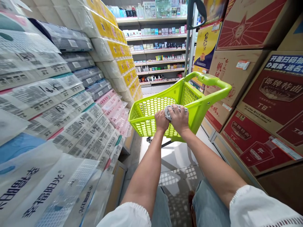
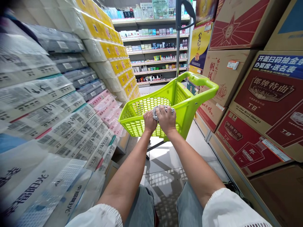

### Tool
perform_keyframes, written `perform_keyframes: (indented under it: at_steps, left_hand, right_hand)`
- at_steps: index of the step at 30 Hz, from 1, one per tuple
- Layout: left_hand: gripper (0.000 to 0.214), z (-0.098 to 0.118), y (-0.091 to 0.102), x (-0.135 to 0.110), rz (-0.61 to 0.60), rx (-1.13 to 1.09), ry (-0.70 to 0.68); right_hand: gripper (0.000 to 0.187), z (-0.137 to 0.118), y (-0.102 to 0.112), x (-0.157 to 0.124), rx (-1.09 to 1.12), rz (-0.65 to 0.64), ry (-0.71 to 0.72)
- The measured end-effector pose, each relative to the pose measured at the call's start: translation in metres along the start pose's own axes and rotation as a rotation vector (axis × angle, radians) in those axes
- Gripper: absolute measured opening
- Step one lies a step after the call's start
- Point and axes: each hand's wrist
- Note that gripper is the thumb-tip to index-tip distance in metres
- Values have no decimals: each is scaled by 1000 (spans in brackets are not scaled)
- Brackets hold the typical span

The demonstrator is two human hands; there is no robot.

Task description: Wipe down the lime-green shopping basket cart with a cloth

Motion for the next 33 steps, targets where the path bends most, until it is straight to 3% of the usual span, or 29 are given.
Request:
perform_keyframes:
  at_steps: [8, 10, 15, 18, 21, 25, 30, 33]
  left_hand:
    - [36, 12, 11, 0, -19, 0, 57]
    - [36, 14, 9, 0, -19, 6, 73]
    - [18, 12, 4, -1, -38, 8, 44]
    - [18, 7, 5, -1, -40, 8, 27]
    - [28, 3, 9, -1, -36, 20, 24]
    - [34, -1, 14, -2, -14, 12, 30]
    - [38, -4, 27, -4, -36, 12, 82]
    - [39, 11, 36, -1, -5, 97, 157]
  right_hand:
    - [39, 45, 44, 5, -108, 190, -183]
    - [39, 39, 40, 5, -91, 191, -185]
    - [34, 2, 2, -3, -38, 89, -73]
    - [34, 1, -2, -5, -32, 38, -14]
    - [34, 18, 15, -2, -56, 38, -13]
    - [37, 39, 48, 3, -98, 101, -149]
    - [41, 37, 68, 2, -59, 84, -165]
    - [40, 30, 68, 2, -13, 100, -136]
Point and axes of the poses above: each hand's wrist, its own x-axis towards the middle knuckle, its own y-axis out of the back of the hand, z = x × y, and after that the axes turned 13 degrees about x, right-handed
